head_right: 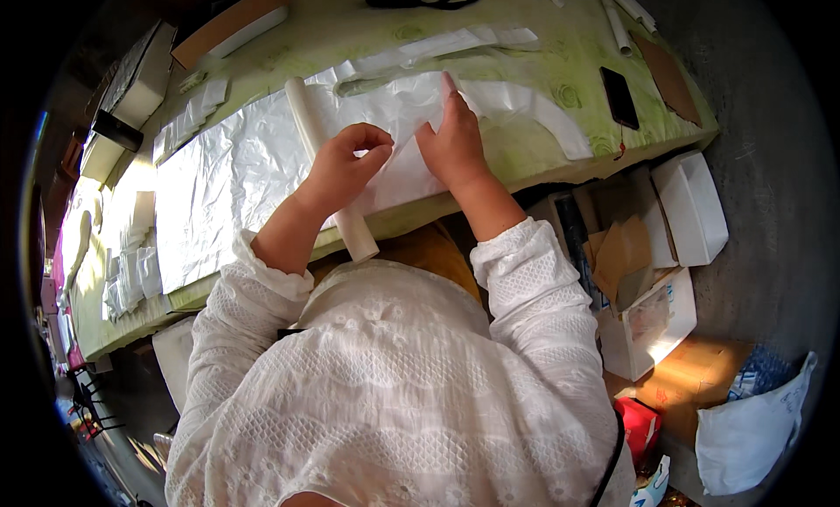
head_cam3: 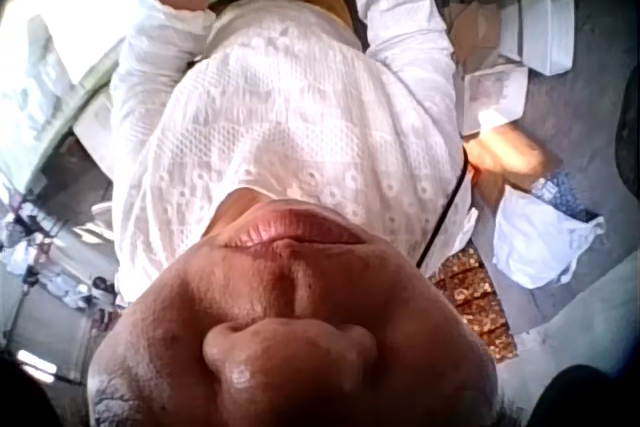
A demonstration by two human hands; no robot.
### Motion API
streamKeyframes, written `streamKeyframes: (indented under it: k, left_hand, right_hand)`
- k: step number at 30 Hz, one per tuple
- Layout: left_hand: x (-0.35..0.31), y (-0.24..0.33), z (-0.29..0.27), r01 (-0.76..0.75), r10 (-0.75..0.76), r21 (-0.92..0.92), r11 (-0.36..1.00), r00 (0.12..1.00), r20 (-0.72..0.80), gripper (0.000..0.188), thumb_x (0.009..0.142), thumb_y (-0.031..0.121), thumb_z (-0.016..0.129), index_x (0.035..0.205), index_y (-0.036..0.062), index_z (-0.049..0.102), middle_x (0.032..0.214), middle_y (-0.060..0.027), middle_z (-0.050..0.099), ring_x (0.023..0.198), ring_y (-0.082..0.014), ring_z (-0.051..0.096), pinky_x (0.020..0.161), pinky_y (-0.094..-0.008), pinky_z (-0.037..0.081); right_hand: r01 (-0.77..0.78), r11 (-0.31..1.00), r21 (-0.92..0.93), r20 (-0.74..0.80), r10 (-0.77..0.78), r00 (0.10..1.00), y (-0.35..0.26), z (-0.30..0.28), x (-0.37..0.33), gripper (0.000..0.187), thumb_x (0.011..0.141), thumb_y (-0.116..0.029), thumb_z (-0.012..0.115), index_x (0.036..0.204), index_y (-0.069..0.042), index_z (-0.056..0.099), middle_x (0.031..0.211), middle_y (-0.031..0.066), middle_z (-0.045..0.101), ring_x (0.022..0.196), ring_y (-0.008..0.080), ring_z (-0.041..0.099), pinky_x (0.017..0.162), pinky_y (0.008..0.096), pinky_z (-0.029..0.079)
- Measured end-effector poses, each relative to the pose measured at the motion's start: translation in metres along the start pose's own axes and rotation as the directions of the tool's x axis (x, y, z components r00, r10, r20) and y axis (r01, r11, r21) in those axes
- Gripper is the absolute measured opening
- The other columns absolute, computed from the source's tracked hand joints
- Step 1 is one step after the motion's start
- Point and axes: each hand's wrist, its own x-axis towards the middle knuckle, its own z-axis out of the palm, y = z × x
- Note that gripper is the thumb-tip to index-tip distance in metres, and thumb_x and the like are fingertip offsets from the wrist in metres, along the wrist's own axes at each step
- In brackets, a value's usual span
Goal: The person repeatedly unrolls a clear plastic sheet, folds it into small rectangular packets, and places them on a stack. The process is repeated multiple times with consistent hand motions.
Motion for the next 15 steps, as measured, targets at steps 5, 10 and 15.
streamKeyframes:
  k: [5,10,15]
  left_hand:
    - [0.001,0.006,-0.034,0.150,-0.194,-0.609,0.779,0.981,-0.006,0.035,0.094,0.027,0.076,0.119,0.0044,0.065,0.106,-0.0052,0.069,0.095,-0.0160,0.064,0.082,-0.0313,0.053]
    - [-0.023,-0.036,-0.103,0.073,-0.280,-0.588,0.805,0.922,-0.268,0.031,0.095,0.016,0.075,0.121,0.0058,0.064,0.101,-0.0011,0.068,0.088,-0.0105,0.062,0.073,-0.0274,0.051]
    - [-0.049,-0.108,-0.187,0.339,-0.348,-0.107,0.935,0.807,-0.478,0.048,0.091,0.017,0.076,0.134,0.0076,0.059,0.106,-0.0033,0.067,0.093,-0.0138,0.063,0.078,-0.0297,0.053]
  right_hand:
    - [0.698,0.709,0.100,0.204,-0.701,0.683,-0.049,0.019,-0.026,0.074,0.080,-0.014,0.077,0.149,-0.013,0.050,0.144,0.0192,0.053,0.133,0.0413,0.049,0.114,0.0501,0.040]
    - [0.502,0.836,0.221,0.043,-0.522,0.852,-0.018,0.030,-0.042,0.061,0.092,-0.019,0.074,0.148,-0.008,0.052,0.152,0.0204,0.049,0.137,0.0388,0.049,0.114,0.0465,0.042]
    - [0.300,0.950,0.087,0.081,-0.307,0.948,-0.009,0.035,-0.046,0.043,0.090,-0.016,0.073,0.131,-0.005,0.064,0.131,0.0169,0.065,0.122,0.0356,0.060,0.106,0.0454,0.048]
